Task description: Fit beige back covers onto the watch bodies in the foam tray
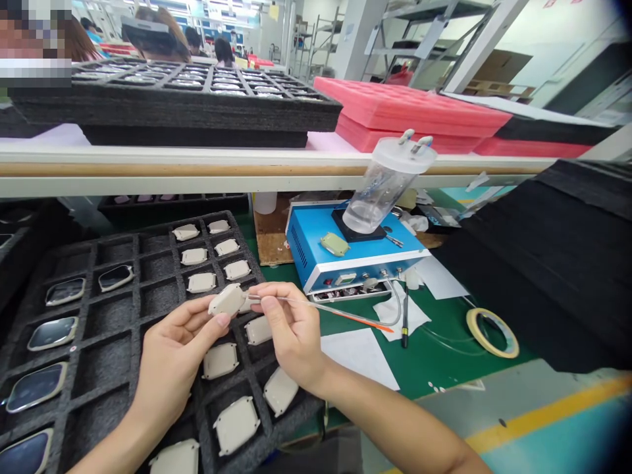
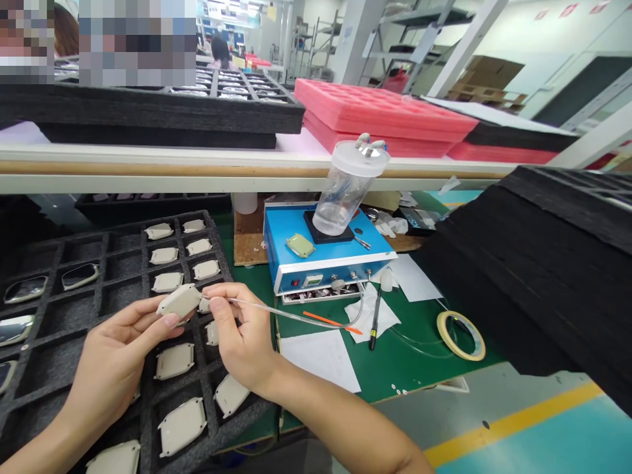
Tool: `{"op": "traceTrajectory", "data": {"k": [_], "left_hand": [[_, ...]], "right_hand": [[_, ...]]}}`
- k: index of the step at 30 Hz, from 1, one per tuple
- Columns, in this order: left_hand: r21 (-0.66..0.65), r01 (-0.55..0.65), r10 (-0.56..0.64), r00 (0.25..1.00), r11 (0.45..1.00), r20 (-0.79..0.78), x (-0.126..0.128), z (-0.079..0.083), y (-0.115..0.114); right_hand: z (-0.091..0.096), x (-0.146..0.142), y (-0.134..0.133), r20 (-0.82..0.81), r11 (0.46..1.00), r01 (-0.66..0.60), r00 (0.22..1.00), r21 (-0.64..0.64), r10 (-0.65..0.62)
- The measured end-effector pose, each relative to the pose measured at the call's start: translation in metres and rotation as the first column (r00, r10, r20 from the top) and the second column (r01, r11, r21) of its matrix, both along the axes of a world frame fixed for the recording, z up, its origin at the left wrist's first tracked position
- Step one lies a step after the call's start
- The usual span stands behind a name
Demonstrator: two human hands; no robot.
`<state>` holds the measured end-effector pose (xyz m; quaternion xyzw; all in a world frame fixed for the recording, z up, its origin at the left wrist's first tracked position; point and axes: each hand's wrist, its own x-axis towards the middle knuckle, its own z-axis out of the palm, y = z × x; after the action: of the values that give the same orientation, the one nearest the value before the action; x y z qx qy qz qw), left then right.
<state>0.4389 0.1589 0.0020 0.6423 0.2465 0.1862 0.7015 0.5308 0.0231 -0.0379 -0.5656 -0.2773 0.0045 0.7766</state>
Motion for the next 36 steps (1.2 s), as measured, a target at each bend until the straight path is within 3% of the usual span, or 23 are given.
{"op": "traceTrajectory", "data": {"k": [36], "left_hand": [[-0.026,-0.006,0.006,1.000,1.000,0.004,0.0019,-0.0013,-0.0004]], "right_hand": [[-0.0017,-0.0008,0.0001,-0.019,1.000,-0.015,1.000,0.008,0.016]]}}
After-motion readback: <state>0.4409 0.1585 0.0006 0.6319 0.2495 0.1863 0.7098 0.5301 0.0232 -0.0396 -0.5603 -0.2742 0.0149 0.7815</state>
